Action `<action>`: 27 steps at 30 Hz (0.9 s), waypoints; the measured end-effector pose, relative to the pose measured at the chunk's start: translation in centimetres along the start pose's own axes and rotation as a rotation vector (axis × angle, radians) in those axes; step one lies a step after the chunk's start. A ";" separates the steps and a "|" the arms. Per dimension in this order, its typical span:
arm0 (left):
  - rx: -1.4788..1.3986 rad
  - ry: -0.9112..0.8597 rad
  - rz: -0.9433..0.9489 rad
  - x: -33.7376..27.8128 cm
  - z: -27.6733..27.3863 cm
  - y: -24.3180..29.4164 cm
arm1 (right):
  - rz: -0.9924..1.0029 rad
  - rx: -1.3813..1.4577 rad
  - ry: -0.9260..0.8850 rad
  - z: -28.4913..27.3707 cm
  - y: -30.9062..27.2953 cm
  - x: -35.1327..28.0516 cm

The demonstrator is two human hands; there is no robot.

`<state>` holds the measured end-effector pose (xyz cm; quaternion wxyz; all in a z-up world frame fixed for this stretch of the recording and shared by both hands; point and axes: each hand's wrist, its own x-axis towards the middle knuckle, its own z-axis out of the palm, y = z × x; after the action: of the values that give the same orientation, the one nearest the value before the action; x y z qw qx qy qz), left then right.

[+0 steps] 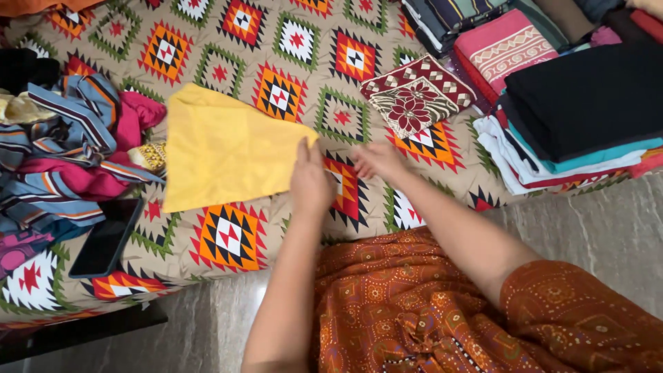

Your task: Folding several items of clothing including t-shirts and pants on a bed surface.

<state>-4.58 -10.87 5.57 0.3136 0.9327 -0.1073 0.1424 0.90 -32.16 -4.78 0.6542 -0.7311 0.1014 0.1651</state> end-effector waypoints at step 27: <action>0.160 -0.339 -0.220 -5.7 -2.4 -11.5 | -0.447 0.142 0.342 -6.6 3.8 2.3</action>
<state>-7.08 0.26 -0.87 0.2295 0.9713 -0.0442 -0.0433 2.36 -39.02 -8.56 0.6972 -0.7050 0.0581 -0.1162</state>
